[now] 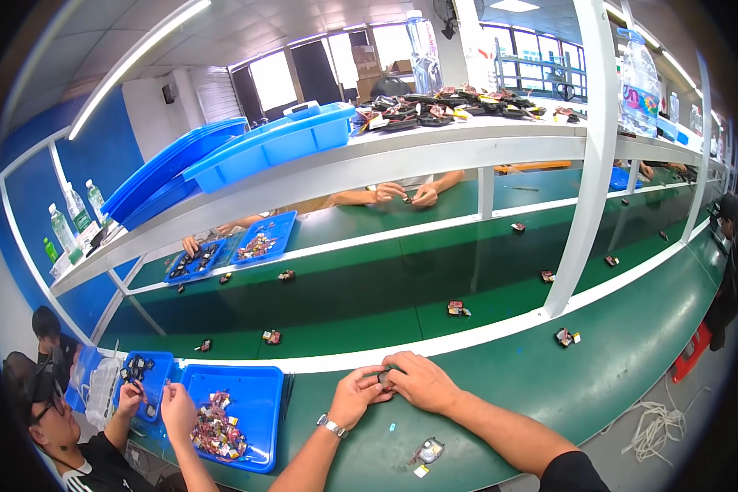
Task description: Assembling small electronic or mechanical components at a factory workbench along an assembly line.
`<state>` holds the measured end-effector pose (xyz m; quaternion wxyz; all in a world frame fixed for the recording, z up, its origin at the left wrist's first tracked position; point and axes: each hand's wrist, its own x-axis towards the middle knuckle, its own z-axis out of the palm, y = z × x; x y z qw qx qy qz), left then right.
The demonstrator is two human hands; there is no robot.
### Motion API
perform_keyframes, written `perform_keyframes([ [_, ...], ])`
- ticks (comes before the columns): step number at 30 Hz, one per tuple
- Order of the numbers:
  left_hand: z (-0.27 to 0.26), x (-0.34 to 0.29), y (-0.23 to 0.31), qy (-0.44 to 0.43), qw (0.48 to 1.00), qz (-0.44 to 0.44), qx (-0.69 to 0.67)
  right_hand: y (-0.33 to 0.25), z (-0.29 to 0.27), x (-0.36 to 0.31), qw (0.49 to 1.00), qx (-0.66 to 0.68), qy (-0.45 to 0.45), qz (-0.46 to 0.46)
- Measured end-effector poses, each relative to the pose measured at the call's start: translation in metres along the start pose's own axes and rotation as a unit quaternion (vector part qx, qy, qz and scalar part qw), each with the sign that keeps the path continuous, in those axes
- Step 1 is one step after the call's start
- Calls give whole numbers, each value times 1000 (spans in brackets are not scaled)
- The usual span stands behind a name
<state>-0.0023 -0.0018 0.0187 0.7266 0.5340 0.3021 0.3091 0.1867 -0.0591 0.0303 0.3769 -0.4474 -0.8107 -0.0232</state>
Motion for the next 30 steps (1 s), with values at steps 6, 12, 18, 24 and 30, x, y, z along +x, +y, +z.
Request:
perform_keyframes([
  [6,1,0,2,-4,1000,0,0,1,-3,-1,1000,22,5,15],
  [12,-4,-1,0,-43,999,6,8,0,0,-2,995,74,-8,63],
  [18,-5,-1,2,-53,999,4,5,-1,-4,-2,989,113,-21,89],
  [24,-9,1,0,-49,998,-22,23,0,-5,-5,979,188,-41,64],
  [30,-4,-1,5,-49,999,-10,9,-6,0,-9,980,154,-2,125],
])
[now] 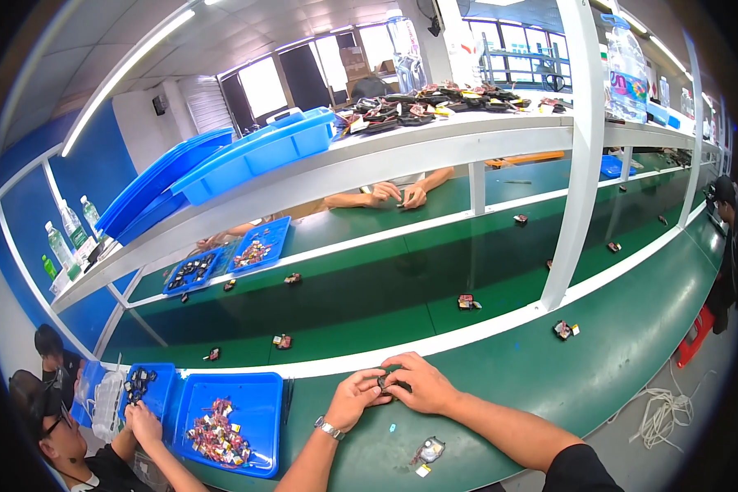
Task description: Assembling small electronic or mechanical components at a factory workbench along an assembly line.
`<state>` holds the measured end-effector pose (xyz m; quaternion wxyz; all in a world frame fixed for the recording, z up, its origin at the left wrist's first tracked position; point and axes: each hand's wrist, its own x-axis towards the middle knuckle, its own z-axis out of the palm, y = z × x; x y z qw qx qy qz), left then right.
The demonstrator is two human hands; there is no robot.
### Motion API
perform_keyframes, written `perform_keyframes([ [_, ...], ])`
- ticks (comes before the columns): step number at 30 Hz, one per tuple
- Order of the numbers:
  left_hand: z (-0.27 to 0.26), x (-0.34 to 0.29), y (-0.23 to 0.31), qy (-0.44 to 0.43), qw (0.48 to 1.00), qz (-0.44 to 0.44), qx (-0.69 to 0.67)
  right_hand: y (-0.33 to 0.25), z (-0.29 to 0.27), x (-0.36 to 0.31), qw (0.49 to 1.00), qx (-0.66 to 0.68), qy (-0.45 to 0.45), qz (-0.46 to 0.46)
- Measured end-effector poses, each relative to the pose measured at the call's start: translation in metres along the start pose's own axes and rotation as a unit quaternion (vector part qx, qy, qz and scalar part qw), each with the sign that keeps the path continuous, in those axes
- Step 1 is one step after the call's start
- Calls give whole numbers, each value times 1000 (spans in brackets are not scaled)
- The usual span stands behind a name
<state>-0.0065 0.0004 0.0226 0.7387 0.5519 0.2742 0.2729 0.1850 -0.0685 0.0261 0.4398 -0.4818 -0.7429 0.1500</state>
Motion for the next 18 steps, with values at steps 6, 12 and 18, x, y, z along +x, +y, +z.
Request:
perform_keyframes([
  [6,-1,0,-2,9,1000,-6,-1,-1,11,-4,999,2,49,7],
  [12,-2,0,-3,4,1000,4,7,3,17,-5,996,40,70,47],
  [18,-4,1,-5,14,1000,6,3,4,25,-7,992,55,50,98],
])
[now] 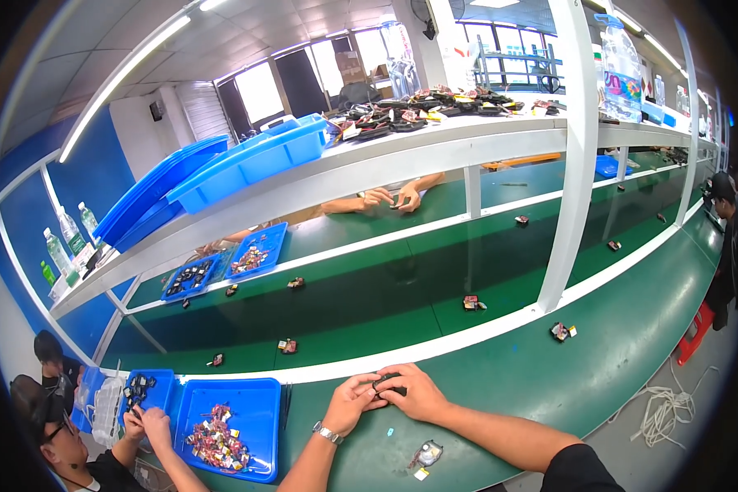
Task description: Assembling small electronic or mechanical components at a factory workbench along an assembly line.
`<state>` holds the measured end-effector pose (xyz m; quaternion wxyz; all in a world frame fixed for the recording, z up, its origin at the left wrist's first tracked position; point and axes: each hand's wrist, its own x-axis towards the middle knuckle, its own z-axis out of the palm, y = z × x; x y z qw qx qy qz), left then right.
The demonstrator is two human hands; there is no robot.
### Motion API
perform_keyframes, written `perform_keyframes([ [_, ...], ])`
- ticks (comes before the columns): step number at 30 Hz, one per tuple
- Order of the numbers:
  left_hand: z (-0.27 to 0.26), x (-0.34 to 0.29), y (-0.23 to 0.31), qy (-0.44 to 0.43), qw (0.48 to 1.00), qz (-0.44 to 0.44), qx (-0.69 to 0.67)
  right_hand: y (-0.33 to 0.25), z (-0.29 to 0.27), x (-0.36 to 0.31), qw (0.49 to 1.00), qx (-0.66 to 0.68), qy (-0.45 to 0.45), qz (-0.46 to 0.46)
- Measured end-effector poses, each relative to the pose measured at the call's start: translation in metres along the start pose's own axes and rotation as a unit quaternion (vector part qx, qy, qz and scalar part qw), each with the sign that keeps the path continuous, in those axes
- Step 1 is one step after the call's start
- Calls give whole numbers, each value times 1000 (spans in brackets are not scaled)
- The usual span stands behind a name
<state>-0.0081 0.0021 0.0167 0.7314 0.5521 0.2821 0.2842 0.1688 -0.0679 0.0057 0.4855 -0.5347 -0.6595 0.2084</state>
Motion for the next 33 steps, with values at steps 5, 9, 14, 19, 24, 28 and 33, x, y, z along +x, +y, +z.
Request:
perform_keyframes([
  [5,0,0,-1,0,1000,8,-8,4,-2,2,1000,21,-8,6],
  [9,0,1,-6,15,1000,26,-9,-4,-2,2,1000,18,-3,-17],
  [14,-2,1,-5,34,999,35,-13,-14,-3,5,998,-9,7,-60],
  [19,1,0,-4,25,999,34,-24,-8,-1,2,999,-12,21,-40],
  [24,1,2,-8,41,998,44,-9,-9,1,7,997,-8,32,-72],
  [28,6,2,-5,54,997,59,-22,-10,-3,5,997,-37,24,-69],
  [33,2,1,-7,47,998,43,-17,-13,-4,5,996,-35,39,-70],
])
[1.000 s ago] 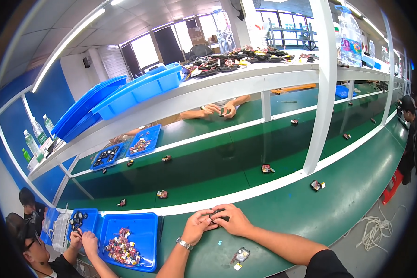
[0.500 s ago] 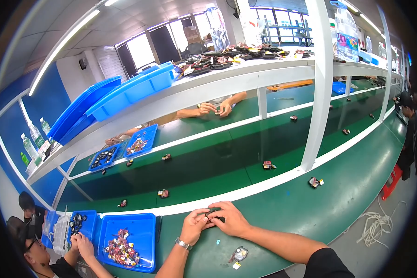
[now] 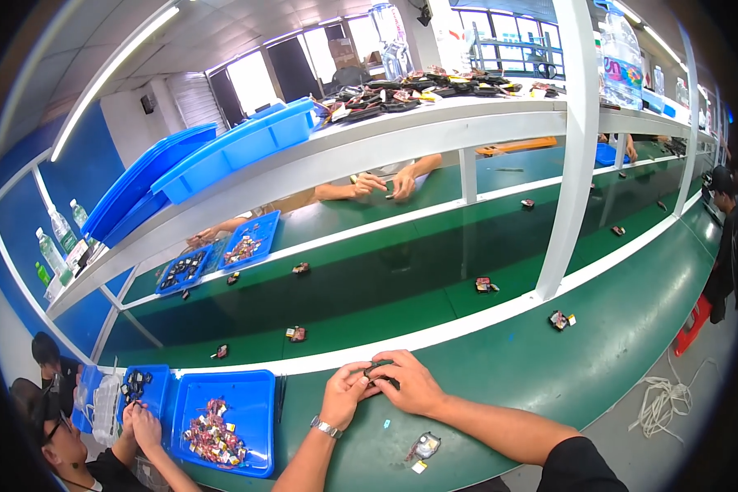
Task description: Assembling small electronic or mechanical components at a factory workbench along an assembly line.
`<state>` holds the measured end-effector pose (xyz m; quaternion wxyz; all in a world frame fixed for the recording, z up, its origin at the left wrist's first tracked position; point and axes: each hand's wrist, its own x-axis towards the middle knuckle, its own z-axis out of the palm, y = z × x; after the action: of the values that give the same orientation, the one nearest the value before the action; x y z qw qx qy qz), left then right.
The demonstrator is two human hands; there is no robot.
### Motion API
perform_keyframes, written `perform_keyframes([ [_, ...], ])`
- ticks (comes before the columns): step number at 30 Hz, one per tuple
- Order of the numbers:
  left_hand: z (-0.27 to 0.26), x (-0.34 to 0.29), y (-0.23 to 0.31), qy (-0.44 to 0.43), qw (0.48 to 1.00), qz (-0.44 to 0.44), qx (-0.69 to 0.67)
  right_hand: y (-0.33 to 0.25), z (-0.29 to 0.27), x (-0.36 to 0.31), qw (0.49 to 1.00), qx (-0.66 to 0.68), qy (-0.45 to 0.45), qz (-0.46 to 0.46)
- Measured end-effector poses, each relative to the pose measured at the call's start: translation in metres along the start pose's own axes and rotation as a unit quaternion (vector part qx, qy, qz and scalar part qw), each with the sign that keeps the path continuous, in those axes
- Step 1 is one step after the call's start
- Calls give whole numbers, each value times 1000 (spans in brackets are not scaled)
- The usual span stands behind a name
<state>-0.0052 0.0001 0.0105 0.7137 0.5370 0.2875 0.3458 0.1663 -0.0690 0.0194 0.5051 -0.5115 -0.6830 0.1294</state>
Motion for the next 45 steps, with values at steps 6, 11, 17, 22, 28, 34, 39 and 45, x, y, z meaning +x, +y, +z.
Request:
perform_keyframes([
  [6,4,0,3,-11,1000,-9,-5,-3,-2,0,1000,-9,17,-8],
  [11,3,-1,3,-3,1000,-14,9,-4,-1,3,998,-24,43,-36],
  [17,5,1,5,-4,1000,-17,3,-8,2,5,996,-44,68,-28],
  [22,7,-2,7,-7,1000,-16,1,-9,0,3,995,-70,55,-36],
  [28,4,-2,4,-1,1000,-26,-1,-9,-1,3,991,-98,49,-78],
  [34,6,0,6,0,1000,-21,15,-10,2,4,986,-141,47,-77],
  [39,6,-1,6,1,1000,-21,22,-10,3,4,979,-171,45,-101],
  [45,6,-1,4,0,999,-34,23,-9,3,1,976,-190,33,-105],
])
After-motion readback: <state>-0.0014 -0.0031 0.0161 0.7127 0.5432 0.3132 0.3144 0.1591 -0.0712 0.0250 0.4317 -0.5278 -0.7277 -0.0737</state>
